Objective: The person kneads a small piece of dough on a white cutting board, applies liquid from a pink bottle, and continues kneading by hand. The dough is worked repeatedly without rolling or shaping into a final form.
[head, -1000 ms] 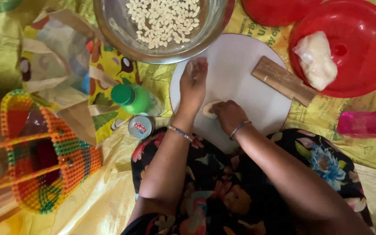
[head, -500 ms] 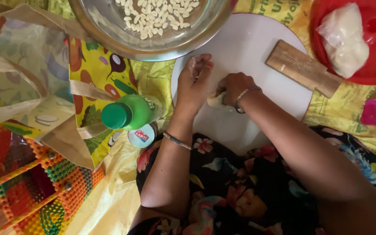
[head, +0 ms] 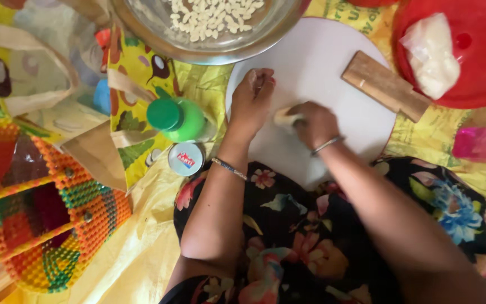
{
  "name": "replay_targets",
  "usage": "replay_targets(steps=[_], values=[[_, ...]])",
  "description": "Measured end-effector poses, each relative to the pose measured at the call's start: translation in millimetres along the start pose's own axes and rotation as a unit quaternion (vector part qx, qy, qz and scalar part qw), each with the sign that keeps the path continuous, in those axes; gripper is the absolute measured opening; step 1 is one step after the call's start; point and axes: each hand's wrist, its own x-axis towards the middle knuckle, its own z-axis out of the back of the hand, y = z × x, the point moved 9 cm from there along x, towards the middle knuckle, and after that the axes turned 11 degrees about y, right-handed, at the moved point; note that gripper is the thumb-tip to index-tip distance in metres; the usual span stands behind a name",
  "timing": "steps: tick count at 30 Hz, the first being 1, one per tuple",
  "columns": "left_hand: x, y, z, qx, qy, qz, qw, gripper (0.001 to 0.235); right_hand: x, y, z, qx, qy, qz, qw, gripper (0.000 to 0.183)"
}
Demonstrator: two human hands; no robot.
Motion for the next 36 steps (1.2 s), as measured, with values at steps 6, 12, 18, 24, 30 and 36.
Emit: replay_targets(steps=[6,12,18,24,30,36], values=[[-2.7,-1.4,5.1,-0.012,-0.025,0.052,0.998,0.041,10.0,-74.1,55.2,0.153,-0.075,-0.159,0.973,0.027],[11.5,-1.8,6.0,-0.084,-0.045,0.038,0.995,0.048,38.2,-19.4,7.4,0.044,0.016,-0.053,0.997,0.030],[18.3,11.0,7.9,-0.117,-0.055,0.031,0.991,0.042,47.6,53.7,-23.7,-0.003,0.141,0.066,0.988,0.016],[20.8,16.3,6.6,-0.121,-0.055,0.012,0.991,0.037,19.3,91.5,-38.2,-0.116,0.250,0.153,0.949,0.042],[25.1,25.3,5.1,-0.092,-0.046,-0.023,0.994,0.026,-54.5,95.4,-10.5,-0.276,0.163,0.343,0.883,0.060],[20.7,29.6,2.8,-0.091,-0.052,0.038,0.994,0.026,-70.8,61.1,-16.5,-0.323,0.230,0.314,0.863,0.062]])
